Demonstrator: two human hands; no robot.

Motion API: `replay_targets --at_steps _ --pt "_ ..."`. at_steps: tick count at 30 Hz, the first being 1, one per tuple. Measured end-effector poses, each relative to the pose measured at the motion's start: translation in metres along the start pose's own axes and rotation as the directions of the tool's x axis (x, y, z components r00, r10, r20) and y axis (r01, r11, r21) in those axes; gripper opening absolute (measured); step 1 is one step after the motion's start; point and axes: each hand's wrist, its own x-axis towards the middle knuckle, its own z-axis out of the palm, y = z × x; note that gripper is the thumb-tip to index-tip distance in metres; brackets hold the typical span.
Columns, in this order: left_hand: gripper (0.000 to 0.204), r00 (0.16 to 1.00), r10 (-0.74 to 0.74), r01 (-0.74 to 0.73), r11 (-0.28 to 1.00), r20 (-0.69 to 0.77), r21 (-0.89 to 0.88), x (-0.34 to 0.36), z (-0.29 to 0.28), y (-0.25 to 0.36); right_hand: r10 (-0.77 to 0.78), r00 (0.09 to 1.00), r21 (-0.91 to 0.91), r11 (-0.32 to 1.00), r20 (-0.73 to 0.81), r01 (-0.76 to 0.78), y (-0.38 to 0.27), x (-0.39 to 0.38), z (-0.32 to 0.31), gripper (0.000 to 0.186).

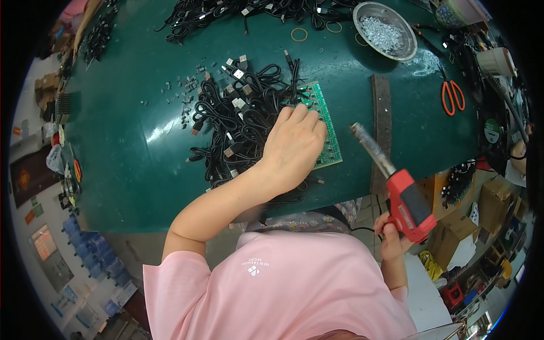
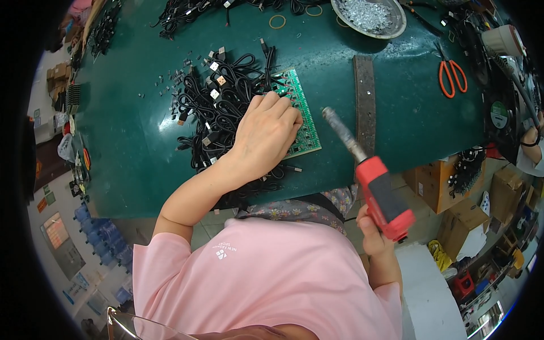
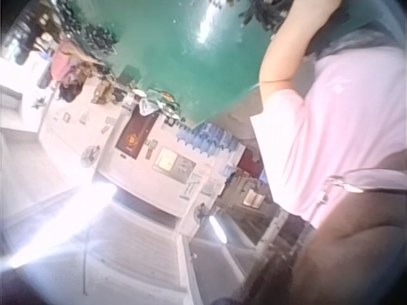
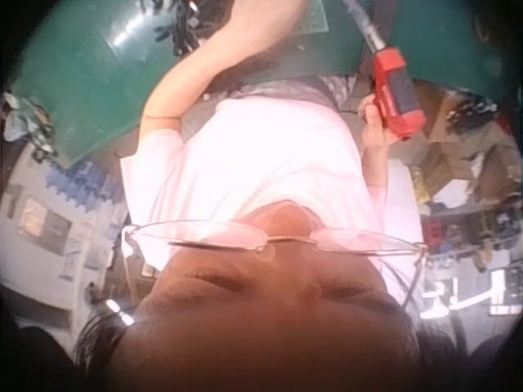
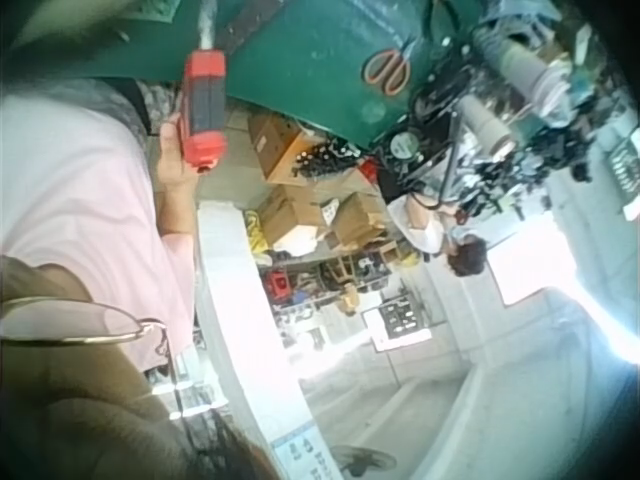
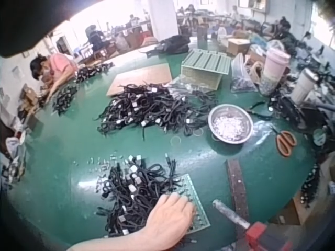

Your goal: Soldering electronic components onto a circuit board using a soldering iron in a workshop environment.

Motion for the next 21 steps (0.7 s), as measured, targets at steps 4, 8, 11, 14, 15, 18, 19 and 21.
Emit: replay_targets --at_steps 4,8,11,14,15,18,19,21 --pt "0.006 1.0 -0.01 0.01 1.0 -0.002 0.013 -0.002 -0.001 0.001 -0.194 0.966 0.003 0.98 -0.171 0.198 -0.031 0.035 0.011 0.029" --pt "0.005 0.999 0.008 -0.007 0.999 -0.031 0.047 -0.005 0.001 0.001 -0.348 0.877 -0.011 0.931 -0.332 0.365 -0.063 0.084 0.022 0.024" --pt "0.005 1.0 0.017 -0.017 1.0 -0.012 0.007 -0.005 0.005 0.003 -0.346 0.855 0.0 0.927 -0.387 0.375 -0.062 0.135 0.017 0.018" --pt "0.006 1.0 0.012 -0.013 1.0 -0.025 -0.015 -0.005 0.001 0.004 -0.293 0.872 -0.096 0.956 -0.393 0.278 -0.057 0.15 0.01 0.018" --pt "0.006 1.0 0.007 -0.007 1.0 -0.029 -0.012 -0.003 0.001 -0.001 -0.262 0.899 -0.09 0.965 -0.351 0.246 -0.053 0.157 0.01 0.017" --pt "0.009 0.998 0.008 -0.015 0.995 -0.07 -0.095 -0.011 -0.002 0.001 -0.221 0.93 0.076 0.964 -0.293 0.253 -0.04 0.114 0.001 0.031" --pt "0.011 0.998 0.032 -0.036 0.996 -0.059 -0.077 -0.011 -0.006 -0.001 -0.221 0.934 0.076 0.965 -0.282 0.251 -0.034 0.099 0.003 0.038" --pt "0.02 0.998 0.063 -0.062 0.996 0.025 -0.07 -0.012 -0.015 -0.002 -0.182 0.947 0.096 0.972 -0.264 0.214 -0.014 0.061 0.0 0.049"
